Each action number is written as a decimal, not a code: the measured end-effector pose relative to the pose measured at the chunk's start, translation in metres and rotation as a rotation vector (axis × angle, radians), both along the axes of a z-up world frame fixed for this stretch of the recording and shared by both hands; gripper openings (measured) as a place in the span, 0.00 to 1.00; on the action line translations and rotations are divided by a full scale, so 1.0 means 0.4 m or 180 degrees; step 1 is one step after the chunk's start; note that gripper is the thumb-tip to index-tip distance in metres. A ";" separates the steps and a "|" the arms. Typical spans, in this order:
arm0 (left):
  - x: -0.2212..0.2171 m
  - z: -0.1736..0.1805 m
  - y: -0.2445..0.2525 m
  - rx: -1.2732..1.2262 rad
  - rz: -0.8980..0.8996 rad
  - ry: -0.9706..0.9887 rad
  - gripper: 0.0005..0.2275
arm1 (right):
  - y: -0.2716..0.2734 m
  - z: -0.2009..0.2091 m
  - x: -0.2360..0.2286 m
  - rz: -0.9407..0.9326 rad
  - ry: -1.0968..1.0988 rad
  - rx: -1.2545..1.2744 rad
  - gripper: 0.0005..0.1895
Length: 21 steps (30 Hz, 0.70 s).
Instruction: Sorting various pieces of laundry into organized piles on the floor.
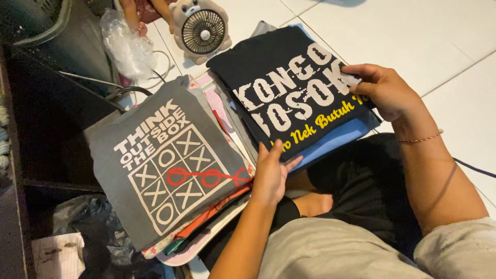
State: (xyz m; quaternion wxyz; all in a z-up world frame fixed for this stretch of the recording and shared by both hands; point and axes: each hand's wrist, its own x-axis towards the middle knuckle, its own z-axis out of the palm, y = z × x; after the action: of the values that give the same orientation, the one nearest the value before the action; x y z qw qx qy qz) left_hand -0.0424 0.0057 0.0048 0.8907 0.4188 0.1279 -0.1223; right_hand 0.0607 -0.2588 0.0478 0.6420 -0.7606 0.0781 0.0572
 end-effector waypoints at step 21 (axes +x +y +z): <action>-0.098 -0.053 0.049 0.2327 -0.0555 -0.0550 0.23 | -0.013 -0.078 -0.145 0.0020 -0.0538 -0.1031 0.23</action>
State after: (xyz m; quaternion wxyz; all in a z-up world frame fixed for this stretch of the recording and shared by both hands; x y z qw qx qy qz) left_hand -0.0817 0.0251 -0.0162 0.6763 0.7268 0.0515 -0.1082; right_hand 0.0029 -0.2641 0.0165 0.5152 -0.8563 0.0298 -0.0183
